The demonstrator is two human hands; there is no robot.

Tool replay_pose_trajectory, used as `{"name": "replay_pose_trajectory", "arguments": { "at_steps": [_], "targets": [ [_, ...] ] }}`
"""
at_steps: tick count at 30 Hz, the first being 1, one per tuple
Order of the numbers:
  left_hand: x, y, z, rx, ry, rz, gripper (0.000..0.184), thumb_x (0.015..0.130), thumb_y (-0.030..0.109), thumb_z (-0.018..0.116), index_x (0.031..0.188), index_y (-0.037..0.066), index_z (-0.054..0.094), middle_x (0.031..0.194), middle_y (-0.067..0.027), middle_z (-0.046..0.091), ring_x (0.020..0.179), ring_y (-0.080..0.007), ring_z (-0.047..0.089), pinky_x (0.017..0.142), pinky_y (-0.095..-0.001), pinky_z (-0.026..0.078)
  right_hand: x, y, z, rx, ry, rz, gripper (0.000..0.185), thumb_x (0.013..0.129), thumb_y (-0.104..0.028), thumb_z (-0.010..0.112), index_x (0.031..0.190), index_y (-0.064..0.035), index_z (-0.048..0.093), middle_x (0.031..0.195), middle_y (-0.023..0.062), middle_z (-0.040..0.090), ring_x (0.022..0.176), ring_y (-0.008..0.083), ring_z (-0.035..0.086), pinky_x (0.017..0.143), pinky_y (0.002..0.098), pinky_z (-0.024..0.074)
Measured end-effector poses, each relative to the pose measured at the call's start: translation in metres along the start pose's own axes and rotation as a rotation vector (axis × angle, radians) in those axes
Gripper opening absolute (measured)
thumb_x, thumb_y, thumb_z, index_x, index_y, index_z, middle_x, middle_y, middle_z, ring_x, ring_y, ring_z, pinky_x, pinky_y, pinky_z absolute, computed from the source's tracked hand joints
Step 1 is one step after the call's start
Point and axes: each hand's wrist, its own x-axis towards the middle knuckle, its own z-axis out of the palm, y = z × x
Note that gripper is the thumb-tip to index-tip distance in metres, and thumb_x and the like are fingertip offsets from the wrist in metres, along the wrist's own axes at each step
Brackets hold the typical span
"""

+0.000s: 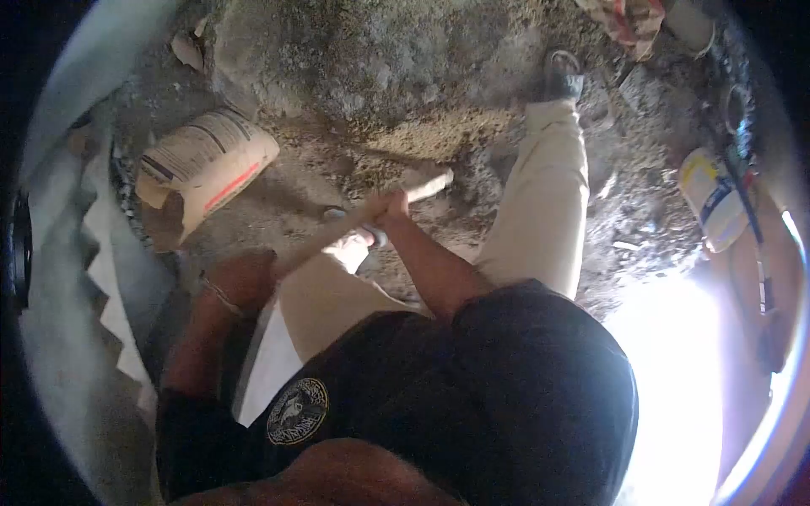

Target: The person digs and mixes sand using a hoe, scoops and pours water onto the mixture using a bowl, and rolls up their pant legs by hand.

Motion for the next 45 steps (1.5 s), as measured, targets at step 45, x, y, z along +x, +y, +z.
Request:
{"name": "replay_pose_trajectory", "arguments": {
  "at_steps": [45],
  "targets": [
    [-0.088, 0.015, 0.235, -0.438, 0.379, -0.431, 0.022, 0.076, 0.018, 0.058, 0.092, 0.006, 0.05, 0.078, -0.0196, 0.062, 0.071, -0.0385, 0.061, 0.061, -0.0487, 0.048, -0.147, 0.046, 0.133, -0.494, -0.219, 0.122, 0.01, 0.074, -0.013, 0.049, 0.079, -0.0044, 0.047, 0.069, 0.0123, 0.049, 0.071, 0.0299, 0.053, 0.072, 0.0441, 0.0459]
  ]
}}
